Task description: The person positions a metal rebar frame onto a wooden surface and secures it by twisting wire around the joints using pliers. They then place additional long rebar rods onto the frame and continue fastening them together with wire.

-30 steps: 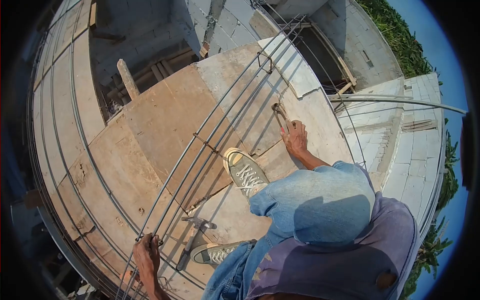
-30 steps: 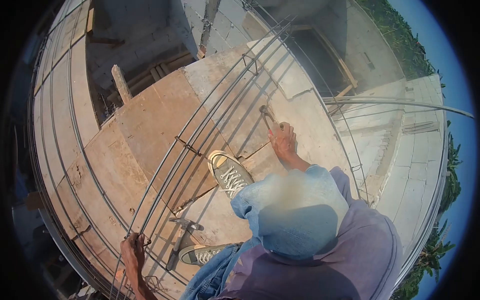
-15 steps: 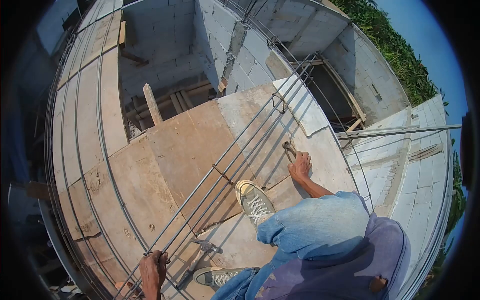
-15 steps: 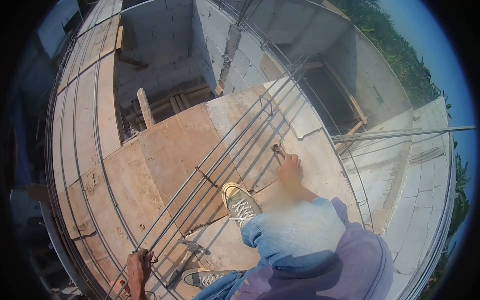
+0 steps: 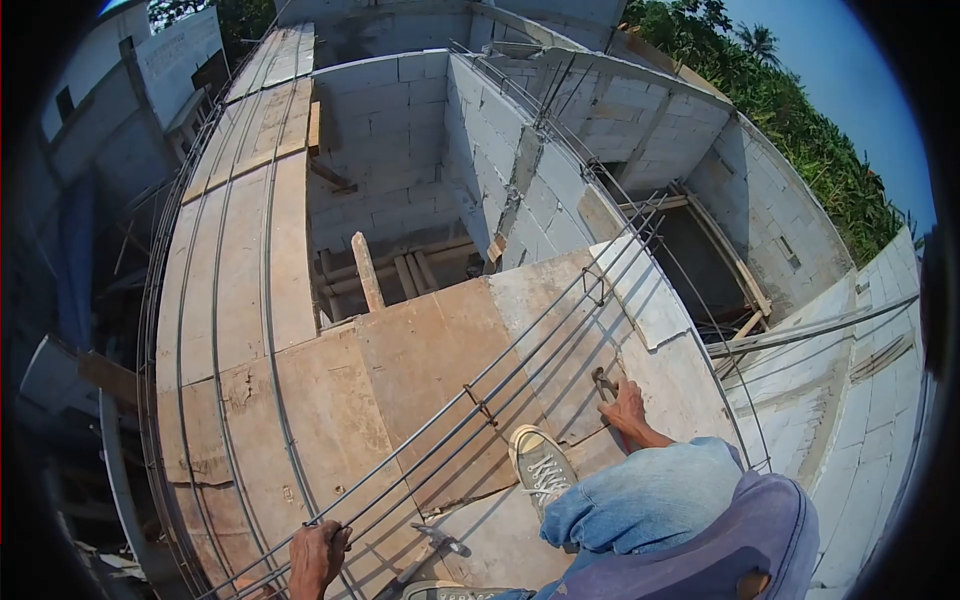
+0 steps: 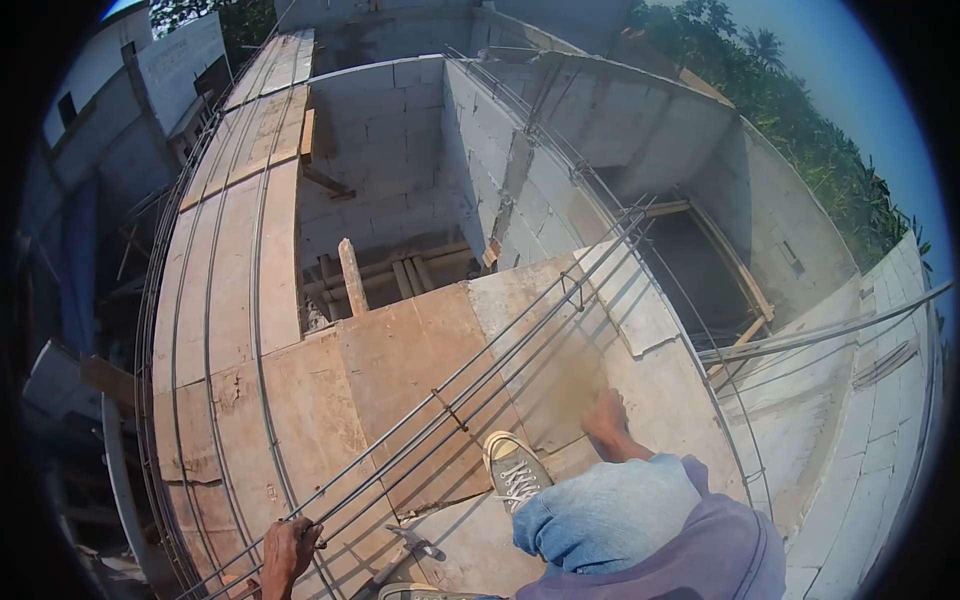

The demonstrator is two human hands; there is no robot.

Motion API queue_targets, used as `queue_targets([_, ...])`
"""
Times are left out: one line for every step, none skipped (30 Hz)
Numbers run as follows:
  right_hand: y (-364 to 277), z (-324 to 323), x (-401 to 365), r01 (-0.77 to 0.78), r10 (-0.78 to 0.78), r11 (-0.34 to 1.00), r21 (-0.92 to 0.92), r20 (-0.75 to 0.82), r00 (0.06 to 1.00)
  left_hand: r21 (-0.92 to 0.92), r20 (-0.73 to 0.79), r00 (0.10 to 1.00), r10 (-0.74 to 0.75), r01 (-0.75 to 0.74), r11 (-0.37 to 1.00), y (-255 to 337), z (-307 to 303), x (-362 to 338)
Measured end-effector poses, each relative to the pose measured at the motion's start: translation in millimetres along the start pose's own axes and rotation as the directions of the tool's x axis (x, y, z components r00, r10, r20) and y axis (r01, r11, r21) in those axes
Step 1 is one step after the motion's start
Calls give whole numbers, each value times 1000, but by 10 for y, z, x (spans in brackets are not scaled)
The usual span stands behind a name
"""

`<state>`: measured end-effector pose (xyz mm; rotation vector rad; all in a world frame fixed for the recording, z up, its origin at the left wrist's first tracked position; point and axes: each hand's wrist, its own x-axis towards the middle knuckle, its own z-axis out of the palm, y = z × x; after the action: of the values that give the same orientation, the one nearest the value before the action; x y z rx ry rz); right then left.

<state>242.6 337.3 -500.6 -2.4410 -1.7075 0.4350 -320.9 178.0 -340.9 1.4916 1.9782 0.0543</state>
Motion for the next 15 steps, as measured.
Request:
queue_targets([3, 12, -11, 33, -33, 999, 35, -18, 999, 17, -2, 1000, 0, 0, 1000, -4, 1, 13])
queue_targets([11, 36, -10, 29, -28, 999, 38, -18, 999, 34, -2, 1000, 0, 0, 999, -14, 7, 21])
queue_targets([10, 67, 15, 87, -73, 988, 131, -111, 991, 37, 0, 1000, 0, 0, 999, -30, 17, 26])
queue_targets([44, 132, 77, 155, -110, 964, 215, -209, 972, 19, -15, 1000, 11, -11, 1000, -46, 34, 39])
queue_targets([185, 290, 216, 153, -108, 965, 214, -209, 972, 0, -27, 999, 22, -22, 1000, -61, 52, 52])
queue_targets([390, 491, 408, -108, 112, 761, 639, 34, 993, 1, -24, 999, 25, -25, 1000, -79, 77, 67])
queue_targets([426, 517, 466, -391, 195, 353, 850, 342, 919, 18, -19, 1000, 17, -17, 1000, -96, 101, 86])
queue_targets([467, 560, 479, -393, 201, 351, 850, 342, 918, 37, -13, 1000, 9, -8, 999, -106, 112, 99])
queue_targets([214, 398, 414, -455, 140, 250, 855, 433, 891, 39, -11, 1000, 12, -12, 999, -106, 113, 106])
queue_targets([66, 303, 376, -518, 67, 152, 842, 514, 855, 33, -10, 1000, 11, -11, 999, -105, 114, 110])
queue_targets([69, 357, 443, -585, 39, 85, 807, 584, 811, 27, -9, 1000, 9, -9, 1000, -107, 114, 111])
queue_targets([80, 399, 443, -587, 39, 84, 805, 586, 809, 28, -7, 1000, 7, -7, 1000, -115, 114, 111])
queue_targets([73, 455, 450, -575, 61, 71, 815, 572, 818, 23, 3, 1000, -6, 6, 1000, -125, 118, 118])
queue_targets([-1, 441, 450, -561, 82, 59, 826, 556, 827, 15, 12, 1000, -18, 18, 1000, -128, 128, 131])
queue_targets([-59, 429, 457, -561, 82, 60, 826, 556, 827, 14, 13, 1000, -19, 18, 1000, -132, 139, 140])
